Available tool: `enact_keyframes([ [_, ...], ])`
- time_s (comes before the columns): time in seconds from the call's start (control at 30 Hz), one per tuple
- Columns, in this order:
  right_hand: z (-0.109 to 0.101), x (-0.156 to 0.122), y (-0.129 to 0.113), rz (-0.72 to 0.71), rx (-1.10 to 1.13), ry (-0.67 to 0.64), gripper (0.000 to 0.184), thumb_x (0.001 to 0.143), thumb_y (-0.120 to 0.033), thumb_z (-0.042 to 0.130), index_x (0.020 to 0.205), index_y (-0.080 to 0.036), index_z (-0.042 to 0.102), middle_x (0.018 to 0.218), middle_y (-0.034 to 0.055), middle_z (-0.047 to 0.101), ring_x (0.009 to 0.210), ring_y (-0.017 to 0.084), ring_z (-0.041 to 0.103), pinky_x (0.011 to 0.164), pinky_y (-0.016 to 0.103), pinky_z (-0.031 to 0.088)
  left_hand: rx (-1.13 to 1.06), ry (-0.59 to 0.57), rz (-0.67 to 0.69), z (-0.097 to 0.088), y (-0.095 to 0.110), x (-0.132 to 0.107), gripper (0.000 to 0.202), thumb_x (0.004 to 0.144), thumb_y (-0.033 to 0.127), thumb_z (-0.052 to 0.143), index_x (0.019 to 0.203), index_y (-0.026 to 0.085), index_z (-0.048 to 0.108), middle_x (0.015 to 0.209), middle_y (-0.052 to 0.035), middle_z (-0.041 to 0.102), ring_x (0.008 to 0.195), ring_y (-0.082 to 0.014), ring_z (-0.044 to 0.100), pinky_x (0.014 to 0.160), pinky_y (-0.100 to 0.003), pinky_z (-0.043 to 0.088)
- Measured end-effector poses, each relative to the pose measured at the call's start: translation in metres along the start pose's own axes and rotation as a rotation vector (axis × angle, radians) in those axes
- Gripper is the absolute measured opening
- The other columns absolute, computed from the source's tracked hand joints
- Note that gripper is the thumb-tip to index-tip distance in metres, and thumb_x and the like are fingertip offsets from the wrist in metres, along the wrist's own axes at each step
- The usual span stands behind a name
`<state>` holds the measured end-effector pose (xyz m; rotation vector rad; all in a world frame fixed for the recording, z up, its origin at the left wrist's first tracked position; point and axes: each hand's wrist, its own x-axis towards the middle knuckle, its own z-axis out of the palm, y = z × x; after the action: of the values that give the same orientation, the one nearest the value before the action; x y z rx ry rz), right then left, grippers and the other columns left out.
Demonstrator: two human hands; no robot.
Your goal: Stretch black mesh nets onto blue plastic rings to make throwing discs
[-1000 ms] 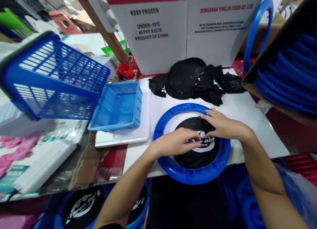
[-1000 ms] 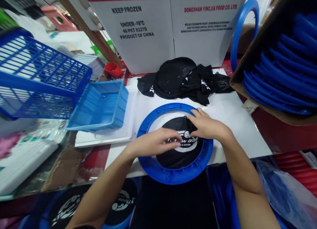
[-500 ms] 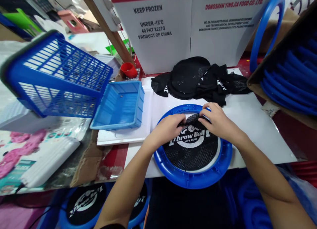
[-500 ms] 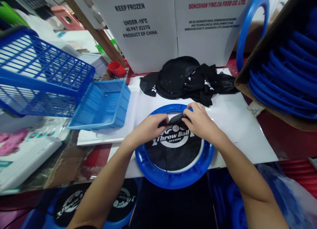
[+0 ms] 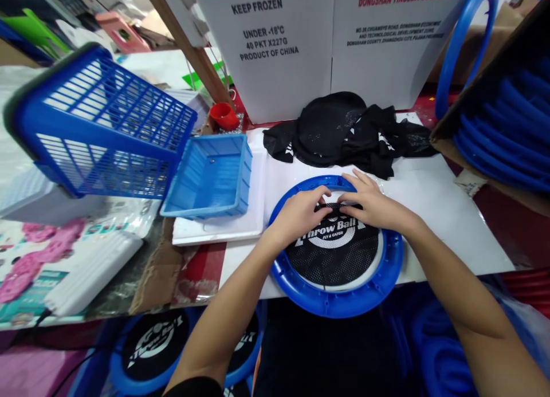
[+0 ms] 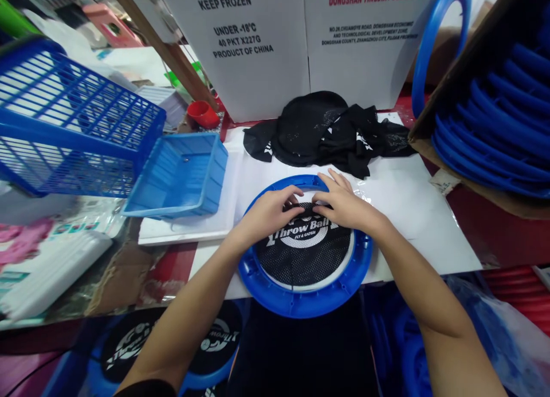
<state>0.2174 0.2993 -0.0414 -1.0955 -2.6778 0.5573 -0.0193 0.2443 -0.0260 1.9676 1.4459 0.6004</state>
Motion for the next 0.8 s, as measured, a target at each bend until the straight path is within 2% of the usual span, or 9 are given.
enact_keyframes([
  [0.13, -0.003, 0.007, 0.001, -0.027, 0.001, 0.042, 0.017, 0.098, -0.026, 0.068, 0.108, -0.027, 0.082, 0.171, 0.0093, 0.045, 0.165, 0.044, 0.026, 0.128, 0.075, 0.027, 0.018, 0.125, 0.158, -0.001, -0.006, 0.003, 0.009, 0.100, 0.015, 0.064, 0.106, 0.021, 0.067, 0.102, -0.0045, 0.077, 0.096, -0.0205, 0.072, 0.089, -0.036, 0.057],
  [0.23, -0.003, 0.020, 0.000, -0.057, 0.072, 0.128, 0.018, 0.099, -0.024, 0.065, 0.106, -0.026, 0.081, 0.161, 0.0116, 0.056, 0.155, 0.039, 0.044, 0.125, 0.070, 0.036, 0.053, 0.225, 0.209, -0.002, -0.013, 0.007, 0.012, 0.101, 0.012, 0.058, 0.100, 0.020, 0.068, 0.102, -0.0049, 0.074, 0.098, -0.0198, 0.070, 0.093, -0.036, 0.056],
  [0.3, -0.002, 0.028, -0.002, -0.061, 0.144, 0.189, 0.017, 0.100, -0.025, 0.063, 0.104, -0.023, 0.079, 0.142, 0.0141, 0.067, 0.136, 0.033, 0.060, 0.117, 0.060, 0.047, 0.091, 0.247, 0.203, -0.001, -0.018, 0.011, 0.017, 0.099, 0.009, 0.055, 0.100, 0.020, 0.068, 0.104, -0.0060, 0.072, 0.100, -0.0205, 0.069, 0.093, -0.036, 0.056],
  [0.37, 0.001, 0.036, -0.006, -0.050, 0.204, 0.218, 0.016, 0.101, -0.026, 0.063, 0.096, -0.021, 0.077, 0.116, 0.0118, 0.073, 0.113, 0.028, 0.068, 0.105, 0.049, 0.054, 0.141, 0.237, 0.181, 0.000, -0.022, 0.014, 0.020, 0.097, 0.007, 0.052, 0.098, 0.019, 0.068, 0.102, -0.0066, 0.071, 0.097, -0.0211, 0.068, 0.090, -0.036, 0.056],
  [0.47, 0.005, 0.041, -0.010, -0.003, 0.241, 0.227, 0.021, 0.102, -0.024, 0.063, 0.084, -0.020, 0.073, 0.096, 0.0074, 0.069, 0.095, 0.023, 0.067, 0.092, 0.040, 0.054, 0.212, 0.217, 0.155, 0.001, -0.026, 0.017, 0.021, 0.097, 0.007, 0.051, 0.096, 0.019, 0.068, 0.097, -0.0064, 0.070, 0.093, -0.0216, 0.066, 0.087, -0.036, 0.056],
  [0.63, 0.007, 0.046, -0.010, 0.171, 0.230, 0.305, 0.025, 0.097, -0.023, 0.068, 0.072, -0.020, 0.067, 0.091, 0.0050, 0.065, 0.089, 0.021, 0.062, 0.085, 0.036, 0.049, 0.316, 0.190, 0.133, 0.005, -0.025, 0.019, 0.029, 0.102, 0.009, 0.048, 0.108, 0.019, 0.075, 0.115, -0.0100, 0.073, 0.098, -0.0229, 0.069, 0.084, -0.036, 0.056],
  [0.8, 0.005, 0.051, -0.006, 0.197, 0.218, 0.256, 0.029, 0.095, -0.023, 0.069, 0.068, -0.021, 0.061, 0.081, 0.0020, 0.060, 0.081, 0.019, 0.058, 0.078, 0.034, 0.044, 0.427, 0.186, 0.096, 0.008, -0.024, 0.020, 0.036, 0.102, 0.008, 0.050, 0.121, 0.019, 0.078, 0.126, -0.0127, 0.071, 0.097, -0.0244, 0.070, 0.081, -0.037, 0.058],
])
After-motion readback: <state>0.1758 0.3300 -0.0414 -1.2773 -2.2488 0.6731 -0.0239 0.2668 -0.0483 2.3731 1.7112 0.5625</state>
